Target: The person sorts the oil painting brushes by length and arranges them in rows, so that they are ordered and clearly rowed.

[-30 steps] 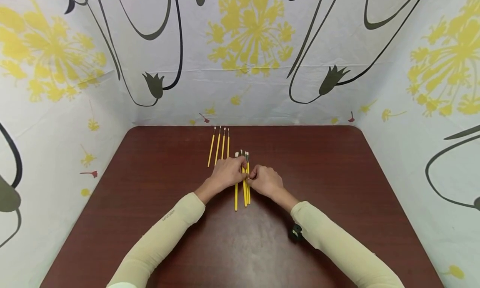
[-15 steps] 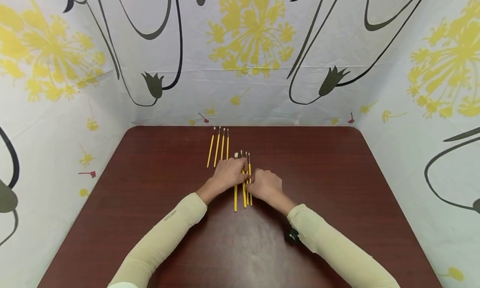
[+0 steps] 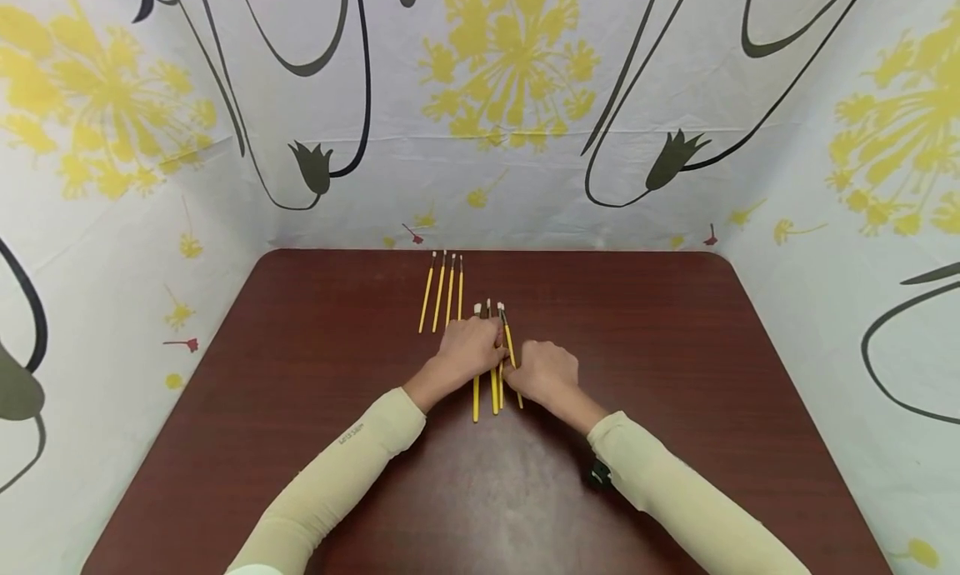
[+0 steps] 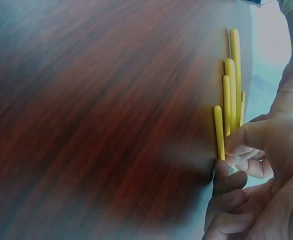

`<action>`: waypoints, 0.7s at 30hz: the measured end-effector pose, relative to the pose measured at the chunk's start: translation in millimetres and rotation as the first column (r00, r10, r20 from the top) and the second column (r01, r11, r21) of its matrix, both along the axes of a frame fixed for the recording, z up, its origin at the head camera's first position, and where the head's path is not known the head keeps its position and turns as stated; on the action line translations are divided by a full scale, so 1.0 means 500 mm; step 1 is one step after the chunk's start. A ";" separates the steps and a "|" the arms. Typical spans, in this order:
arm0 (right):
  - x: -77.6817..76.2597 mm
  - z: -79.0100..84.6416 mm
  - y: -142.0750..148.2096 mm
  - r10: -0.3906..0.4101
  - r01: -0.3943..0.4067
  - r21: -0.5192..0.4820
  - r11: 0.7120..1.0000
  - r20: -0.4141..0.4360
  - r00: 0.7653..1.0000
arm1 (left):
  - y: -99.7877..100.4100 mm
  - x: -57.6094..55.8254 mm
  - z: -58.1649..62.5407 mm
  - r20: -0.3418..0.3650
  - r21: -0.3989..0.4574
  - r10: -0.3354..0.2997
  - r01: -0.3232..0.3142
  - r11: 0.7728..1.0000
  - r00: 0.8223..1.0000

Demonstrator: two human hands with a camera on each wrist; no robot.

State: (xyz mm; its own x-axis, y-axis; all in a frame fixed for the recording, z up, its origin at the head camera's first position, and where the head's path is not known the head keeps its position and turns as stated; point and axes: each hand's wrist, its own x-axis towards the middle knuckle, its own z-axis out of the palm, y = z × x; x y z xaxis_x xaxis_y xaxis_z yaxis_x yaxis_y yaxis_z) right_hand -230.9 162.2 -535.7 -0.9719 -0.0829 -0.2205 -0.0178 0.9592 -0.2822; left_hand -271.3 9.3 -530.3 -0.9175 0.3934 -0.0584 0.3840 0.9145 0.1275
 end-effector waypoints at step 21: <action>0.010 -0.001 0.015 0.016 -0.014 0.023 1.000 -0.102 0.995 | 0.030 0.006 -0.007 -0.048 0.003 0.068 -0.068 0.998 0.997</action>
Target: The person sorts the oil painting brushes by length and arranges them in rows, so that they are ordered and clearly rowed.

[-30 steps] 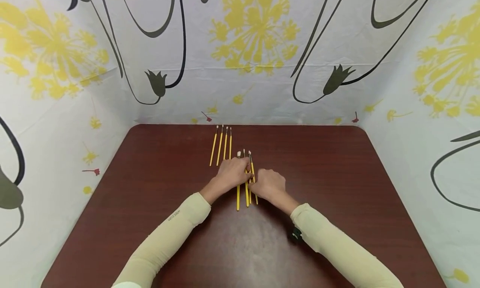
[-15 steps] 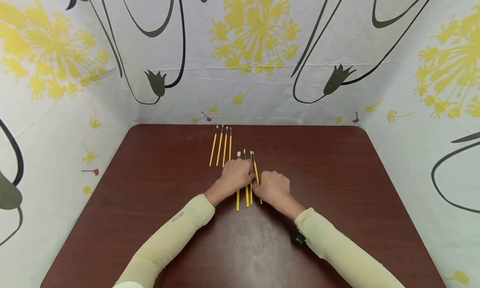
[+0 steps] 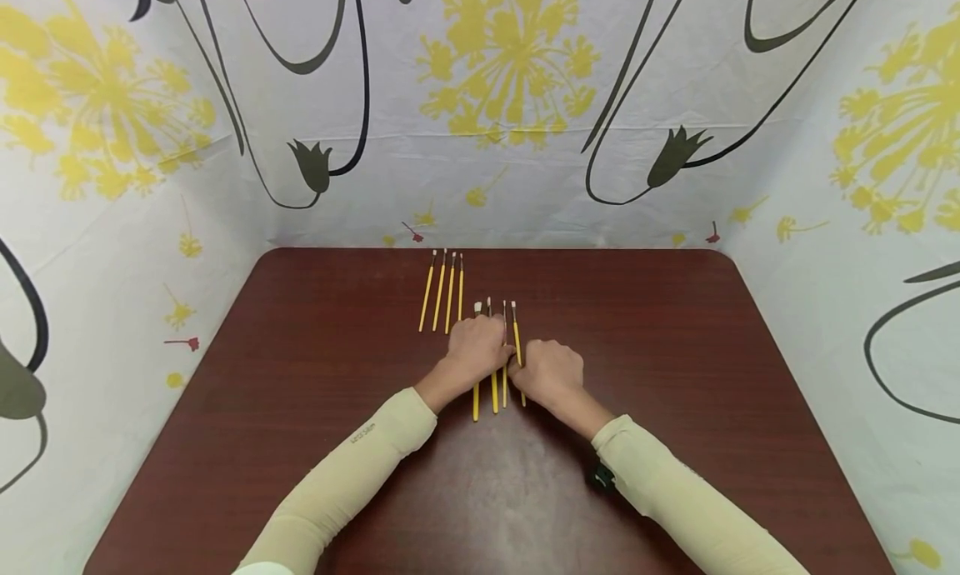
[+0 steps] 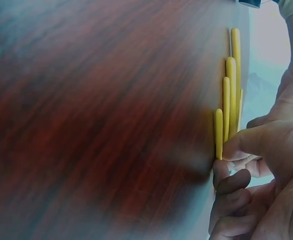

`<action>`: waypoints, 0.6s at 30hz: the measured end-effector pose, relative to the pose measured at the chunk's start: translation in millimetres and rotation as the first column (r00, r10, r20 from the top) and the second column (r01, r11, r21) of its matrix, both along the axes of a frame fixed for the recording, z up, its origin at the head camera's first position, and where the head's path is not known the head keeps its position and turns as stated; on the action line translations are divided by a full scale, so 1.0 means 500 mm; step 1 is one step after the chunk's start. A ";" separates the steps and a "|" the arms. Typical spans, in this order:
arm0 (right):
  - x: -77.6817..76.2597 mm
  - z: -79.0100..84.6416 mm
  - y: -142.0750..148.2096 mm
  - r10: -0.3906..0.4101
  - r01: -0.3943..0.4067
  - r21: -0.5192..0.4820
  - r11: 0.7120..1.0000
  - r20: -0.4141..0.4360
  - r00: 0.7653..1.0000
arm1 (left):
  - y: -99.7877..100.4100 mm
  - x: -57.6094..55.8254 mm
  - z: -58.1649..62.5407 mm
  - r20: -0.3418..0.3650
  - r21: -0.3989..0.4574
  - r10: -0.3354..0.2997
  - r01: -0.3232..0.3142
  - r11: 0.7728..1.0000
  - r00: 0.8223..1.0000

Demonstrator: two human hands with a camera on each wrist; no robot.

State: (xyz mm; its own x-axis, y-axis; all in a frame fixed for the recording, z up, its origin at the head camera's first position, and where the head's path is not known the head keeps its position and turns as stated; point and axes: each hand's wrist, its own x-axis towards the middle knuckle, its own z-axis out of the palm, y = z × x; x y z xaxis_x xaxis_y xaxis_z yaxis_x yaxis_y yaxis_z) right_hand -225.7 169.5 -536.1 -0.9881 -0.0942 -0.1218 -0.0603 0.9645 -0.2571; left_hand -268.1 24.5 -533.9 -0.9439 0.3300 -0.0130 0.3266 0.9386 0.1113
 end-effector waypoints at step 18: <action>-0.008 -0.011 0.007 -0.040 0.043 -0.064 0.997 0.036 0.999 | 0.010 0.000 0.006 0.052 0.012 0.061 -0.061 0.998 0.997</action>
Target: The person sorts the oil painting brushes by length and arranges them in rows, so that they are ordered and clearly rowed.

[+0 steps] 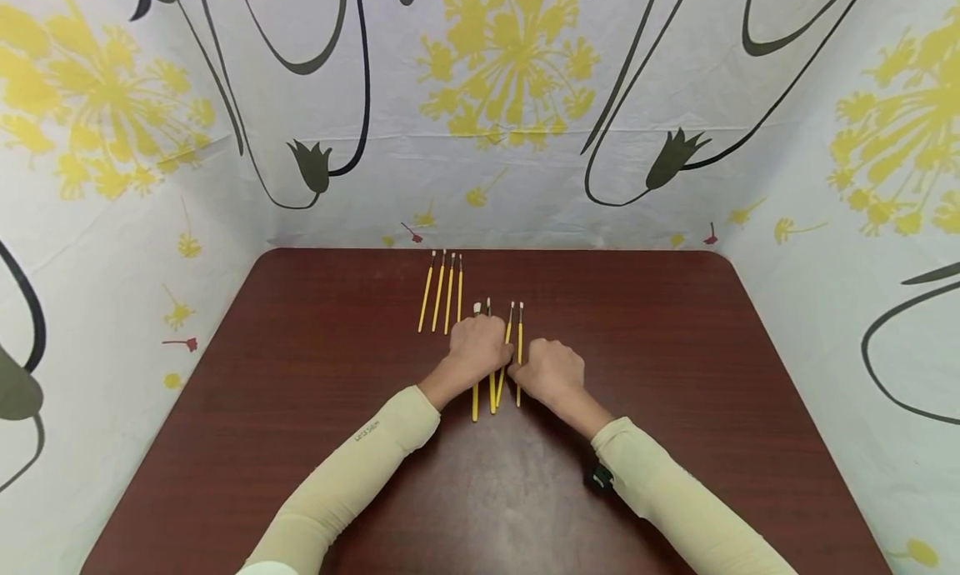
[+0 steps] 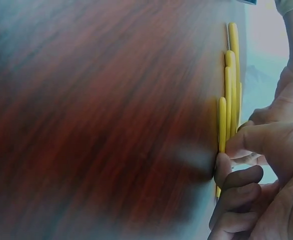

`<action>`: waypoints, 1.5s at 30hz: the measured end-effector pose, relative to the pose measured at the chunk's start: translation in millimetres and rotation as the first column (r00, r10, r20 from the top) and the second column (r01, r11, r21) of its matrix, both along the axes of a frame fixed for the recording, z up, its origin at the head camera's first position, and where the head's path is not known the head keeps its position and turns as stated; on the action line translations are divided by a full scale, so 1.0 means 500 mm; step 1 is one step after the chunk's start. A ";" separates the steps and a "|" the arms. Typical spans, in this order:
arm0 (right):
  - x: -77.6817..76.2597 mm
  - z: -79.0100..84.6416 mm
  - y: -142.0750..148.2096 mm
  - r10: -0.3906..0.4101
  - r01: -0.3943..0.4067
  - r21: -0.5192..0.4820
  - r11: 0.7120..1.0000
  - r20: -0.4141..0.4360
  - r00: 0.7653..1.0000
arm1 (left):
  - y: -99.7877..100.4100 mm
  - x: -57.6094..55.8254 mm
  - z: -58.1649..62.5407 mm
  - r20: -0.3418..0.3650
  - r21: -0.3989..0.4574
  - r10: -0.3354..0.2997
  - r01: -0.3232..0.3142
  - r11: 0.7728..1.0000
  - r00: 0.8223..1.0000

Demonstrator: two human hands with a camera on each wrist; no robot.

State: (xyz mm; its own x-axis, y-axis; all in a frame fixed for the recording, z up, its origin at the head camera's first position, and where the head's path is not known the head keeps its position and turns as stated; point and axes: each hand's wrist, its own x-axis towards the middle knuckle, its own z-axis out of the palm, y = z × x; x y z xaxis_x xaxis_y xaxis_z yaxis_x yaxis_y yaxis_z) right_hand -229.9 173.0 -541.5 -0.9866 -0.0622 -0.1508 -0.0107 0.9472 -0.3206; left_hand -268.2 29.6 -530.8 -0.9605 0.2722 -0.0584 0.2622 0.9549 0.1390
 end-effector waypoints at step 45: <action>-0.064 0.004 -0.073 0.009 -0.083 -0.374 0.924 -0.195 0.981 | -0.227 -0.078 0.088 0.296 0.457 0.156 -0.284 0.843 0.942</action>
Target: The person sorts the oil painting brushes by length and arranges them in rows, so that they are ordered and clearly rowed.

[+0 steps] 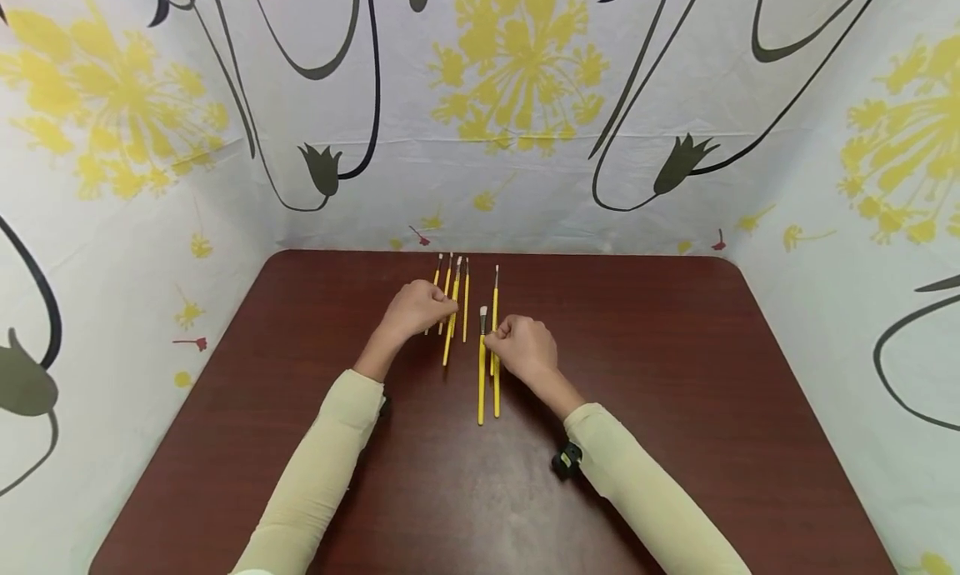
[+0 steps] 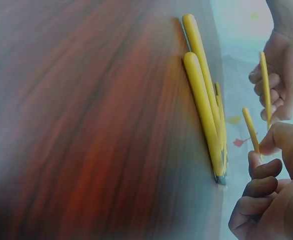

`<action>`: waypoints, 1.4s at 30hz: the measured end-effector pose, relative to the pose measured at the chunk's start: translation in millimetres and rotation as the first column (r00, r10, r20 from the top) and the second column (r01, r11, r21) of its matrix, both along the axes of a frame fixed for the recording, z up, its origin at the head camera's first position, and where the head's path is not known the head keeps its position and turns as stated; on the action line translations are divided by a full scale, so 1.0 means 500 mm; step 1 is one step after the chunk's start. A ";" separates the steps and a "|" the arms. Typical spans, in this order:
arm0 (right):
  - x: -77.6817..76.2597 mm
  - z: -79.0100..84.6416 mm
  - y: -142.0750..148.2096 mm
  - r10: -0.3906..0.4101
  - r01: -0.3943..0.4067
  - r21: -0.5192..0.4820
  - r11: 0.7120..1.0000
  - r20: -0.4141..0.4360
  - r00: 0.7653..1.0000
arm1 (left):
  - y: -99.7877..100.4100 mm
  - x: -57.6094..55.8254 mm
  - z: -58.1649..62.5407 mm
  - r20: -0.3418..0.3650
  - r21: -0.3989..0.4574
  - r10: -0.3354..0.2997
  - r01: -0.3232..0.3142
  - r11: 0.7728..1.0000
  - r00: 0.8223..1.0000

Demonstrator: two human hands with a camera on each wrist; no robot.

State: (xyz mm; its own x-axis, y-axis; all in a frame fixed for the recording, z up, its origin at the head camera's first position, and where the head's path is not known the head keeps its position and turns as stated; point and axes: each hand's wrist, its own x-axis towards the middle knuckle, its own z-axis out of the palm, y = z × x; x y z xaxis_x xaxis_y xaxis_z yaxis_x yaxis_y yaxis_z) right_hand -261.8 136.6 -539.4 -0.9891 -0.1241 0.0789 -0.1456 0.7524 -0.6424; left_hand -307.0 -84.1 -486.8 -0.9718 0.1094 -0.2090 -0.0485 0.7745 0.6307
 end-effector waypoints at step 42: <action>-0.123 0.022 -0.151 -0.124 0.072 0.360 0.930 0.121 0.985 | -0.083 -0.133 -0.046 -0.011 -0.360 0.088 -0.086 0.929 0.996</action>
